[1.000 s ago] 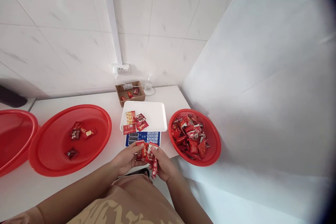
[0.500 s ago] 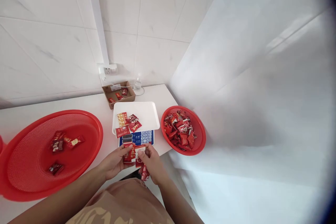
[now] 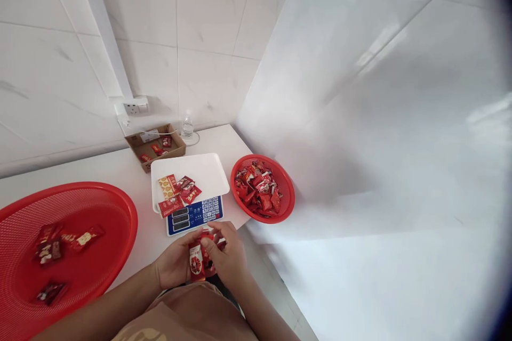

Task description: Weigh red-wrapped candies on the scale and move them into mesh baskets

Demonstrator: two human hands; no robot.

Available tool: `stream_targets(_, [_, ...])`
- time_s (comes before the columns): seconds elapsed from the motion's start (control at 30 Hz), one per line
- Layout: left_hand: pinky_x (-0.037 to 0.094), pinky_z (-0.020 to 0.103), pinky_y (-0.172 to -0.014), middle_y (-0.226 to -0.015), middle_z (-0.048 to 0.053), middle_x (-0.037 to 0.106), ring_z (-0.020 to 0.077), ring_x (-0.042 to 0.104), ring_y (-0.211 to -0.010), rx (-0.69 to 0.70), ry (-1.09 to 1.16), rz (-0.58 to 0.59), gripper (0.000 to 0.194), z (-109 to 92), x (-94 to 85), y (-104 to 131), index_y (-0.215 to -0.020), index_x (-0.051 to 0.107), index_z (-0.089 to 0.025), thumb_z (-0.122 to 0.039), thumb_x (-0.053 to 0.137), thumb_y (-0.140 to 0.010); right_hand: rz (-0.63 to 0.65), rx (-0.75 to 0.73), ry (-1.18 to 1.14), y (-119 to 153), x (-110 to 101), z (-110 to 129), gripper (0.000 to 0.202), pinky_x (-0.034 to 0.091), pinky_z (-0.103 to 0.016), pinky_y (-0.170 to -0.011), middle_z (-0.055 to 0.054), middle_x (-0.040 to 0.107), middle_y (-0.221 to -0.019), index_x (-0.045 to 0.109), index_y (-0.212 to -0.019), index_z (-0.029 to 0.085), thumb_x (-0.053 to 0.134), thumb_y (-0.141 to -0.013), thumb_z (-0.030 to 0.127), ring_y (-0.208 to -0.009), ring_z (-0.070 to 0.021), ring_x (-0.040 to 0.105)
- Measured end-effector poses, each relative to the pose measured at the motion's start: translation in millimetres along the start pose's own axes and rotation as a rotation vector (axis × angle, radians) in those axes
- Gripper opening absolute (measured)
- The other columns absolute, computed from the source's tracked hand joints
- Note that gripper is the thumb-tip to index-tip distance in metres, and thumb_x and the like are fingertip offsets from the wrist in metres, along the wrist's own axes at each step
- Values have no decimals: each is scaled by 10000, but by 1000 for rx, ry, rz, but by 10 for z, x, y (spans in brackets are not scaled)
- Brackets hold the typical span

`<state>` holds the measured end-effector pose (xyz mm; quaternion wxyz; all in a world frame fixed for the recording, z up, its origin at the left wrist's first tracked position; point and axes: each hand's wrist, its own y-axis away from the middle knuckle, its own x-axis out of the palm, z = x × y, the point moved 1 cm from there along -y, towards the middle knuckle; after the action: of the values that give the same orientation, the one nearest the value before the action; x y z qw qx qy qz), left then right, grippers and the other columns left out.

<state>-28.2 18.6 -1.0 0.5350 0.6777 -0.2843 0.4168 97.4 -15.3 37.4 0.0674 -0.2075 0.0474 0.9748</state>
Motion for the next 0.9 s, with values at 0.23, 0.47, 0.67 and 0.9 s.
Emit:
stream_targets(0.23, [495, 379, -814, -961, 78, 704, 257, 663, -917, 71, 3, 42, 400, 52, 222, -161, -1098, 603, -182, -447, 562, -802, -7, -250, 181, -235, -15, -94, 382, 414, -405, -904, -92, 579, -1093, 575, -1146, 222, 596, -780, 326, -1022, -232, 521])
stream_targets(0.47, [489, 356, -856, -947, 81, 715, 257, 663, -939, 182, -3, -148, 467, 1, 241, -365, -1104, 589, -149, -326, 720, -692, 133, -304, 300, -420, -155, -150, 502, 187, -559, -1056, -98, 488, -1322, 364, -1370, 232, 406, -893, 384, -1278, -288, 348])
stream_targets(0.67, [544, 297, -592, -852, 60, 720, 214, 695, -689, 275, -20, -305, 467, -7, 267, -545, -1104, 556, -154, -110, 698, -661, 218, -225, -13, -748, -345, -379, 504, 282, -405, -1069, -93, 420, -1399, 351, -1378, 207, 361, -914, 402, -1303, -205, 350])
stream_targets(0.9, [547, 269, -472, -815, 52, 705, 214, 697, -675, 362, 30, -386, 472, -169, 338, -497, -1153, 482, -153, -75, 619, -708, 132, -15, 441, -1812, -826, -1153, 337, 362, -328, -974, -121, 599, -1168, 597, -1130, 141, 426, -849, 213, -1107, -206, 520])
